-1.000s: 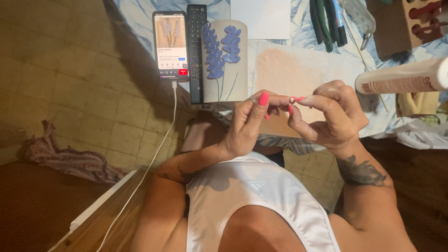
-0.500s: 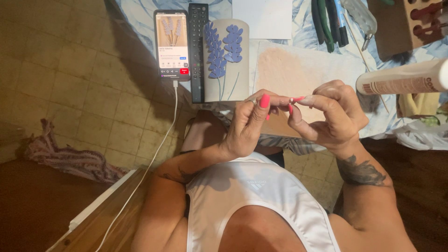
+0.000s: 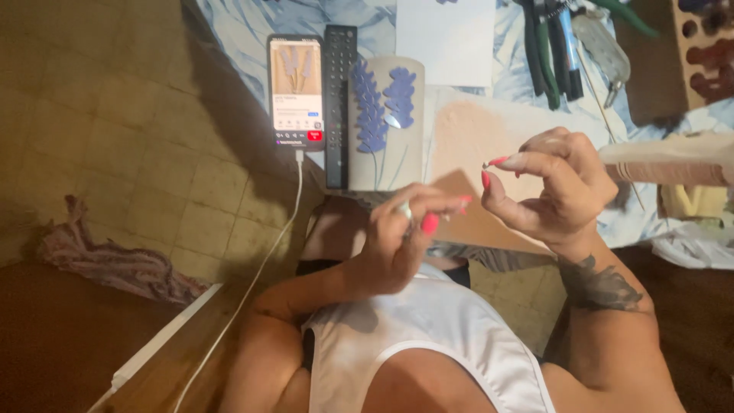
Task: Gluing small blue flower decorations onto a white tumbler
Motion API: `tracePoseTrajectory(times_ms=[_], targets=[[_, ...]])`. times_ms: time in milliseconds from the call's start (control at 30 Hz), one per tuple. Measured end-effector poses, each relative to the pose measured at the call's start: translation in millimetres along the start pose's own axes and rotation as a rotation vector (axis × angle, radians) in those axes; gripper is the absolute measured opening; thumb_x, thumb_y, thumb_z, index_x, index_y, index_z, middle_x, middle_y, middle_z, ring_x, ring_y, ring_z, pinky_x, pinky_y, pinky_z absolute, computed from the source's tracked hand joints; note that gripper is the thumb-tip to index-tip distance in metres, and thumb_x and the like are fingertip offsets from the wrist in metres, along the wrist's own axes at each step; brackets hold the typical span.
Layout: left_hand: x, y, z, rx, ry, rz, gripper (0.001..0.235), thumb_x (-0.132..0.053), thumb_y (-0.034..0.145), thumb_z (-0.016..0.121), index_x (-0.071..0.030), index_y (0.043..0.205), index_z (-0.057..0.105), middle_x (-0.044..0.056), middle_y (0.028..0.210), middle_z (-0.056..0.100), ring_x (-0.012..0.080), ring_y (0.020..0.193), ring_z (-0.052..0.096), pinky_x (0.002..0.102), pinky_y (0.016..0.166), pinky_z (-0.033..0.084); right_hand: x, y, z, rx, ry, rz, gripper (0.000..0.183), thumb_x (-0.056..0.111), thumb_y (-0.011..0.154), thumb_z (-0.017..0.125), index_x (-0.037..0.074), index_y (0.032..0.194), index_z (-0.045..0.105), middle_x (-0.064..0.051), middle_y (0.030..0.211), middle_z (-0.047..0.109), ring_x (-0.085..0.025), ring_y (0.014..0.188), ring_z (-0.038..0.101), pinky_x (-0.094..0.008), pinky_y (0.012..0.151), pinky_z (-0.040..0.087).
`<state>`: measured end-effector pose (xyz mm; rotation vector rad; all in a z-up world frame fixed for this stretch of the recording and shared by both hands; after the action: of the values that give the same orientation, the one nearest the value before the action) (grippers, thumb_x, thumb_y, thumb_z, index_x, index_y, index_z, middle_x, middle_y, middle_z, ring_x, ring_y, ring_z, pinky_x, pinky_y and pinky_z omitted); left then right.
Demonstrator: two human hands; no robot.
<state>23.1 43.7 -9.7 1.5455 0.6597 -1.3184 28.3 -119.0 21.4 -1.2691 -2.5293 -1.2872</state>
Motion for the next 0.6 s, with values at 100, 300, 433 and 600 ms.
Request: tracePoseTrajectory(times_ms=[100, 300, 433, 600], targets=[[3, -4, -7, -0.069, 0.089, 0.144, 0.046, -0.037, 0.094, 0.026, -0.004, 0.096, 0.057, 0.01, 0.086, 0.057, 0.0212, 0.075, 0.056, 0.031, 0.075, 0.043, -17, 15, 13, 0.045, 0.047, 0.016, 0.016, -0.005, 0.074, 0.071, -0.006, 0.082, 0.058, -0.016, 0.073, 0.049, -0.021, 0.058, 0.045, -0.029, 0.05, 0.037], [9, 7, -25, 0.001, 0.114, 0.321, 0.038, -0.03, 0.094, 0.028, -0.003, 0.092, 0.055, 0.009, 0.084, 0.054, 0.0212, 0.072, 0.059, 0.035, 0.073, 0.048, -55, 42, 55, 0.097, 0.194, 0.101, 0.012, -0.008, 0.075, 0.069, -0.003, 0.076, 0.057, -0.011, 0.066, 0.053, -0.018, 0.06, 0.045, -0.026, 0.052, 0.033], [17, 7, -31, 0.082, 0.082, 0.289, 0.037, -0.03, 0.094, 0.028, -0.004, 0.096, 0.053, 0.009, 0.083, 0.057, 0.0242, 0.074, 0.058, 0.036, 0.075, 0.048, -78, 46, 74, 0.125, 0.311, 0.239, 0.012, -0.012, 0.074, 0.066, -0.005, 0.078, 0.058, -0.012, 0.07, 0.053, -0.015, 0.061, 0.042, -0.023, 0.053, 0.033], [13, 15, -37, 0.067, 0.03, 0.353, 0.035, -0.023, 0.092, 0.034, 0.003, 0.086, 0.057, 0.013, 0.081, 0.057, 0.0273, 0.069, 0.056, 0.036, 0.069, 0.048, -96, 45, 90, 0.201, 0.491, 0.46, 0.01, -0.011, 0.077, 0.064, -0.004, 0.081, 0.057, -0.01, 0.075, 0.05, -0.012, 0.063, 0.043, -0.019, 0.054, 0.037]])
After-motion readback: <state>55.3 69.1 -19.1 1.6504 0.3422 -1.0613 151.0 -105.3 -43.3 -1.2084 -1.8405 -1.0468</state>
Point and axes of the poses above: each hand's wrist, its own y-axis towards the middle knuckle, its own z-axis out of the palm, x = y × z, the point moved 4 cm from there along y, towards the middle knuckle
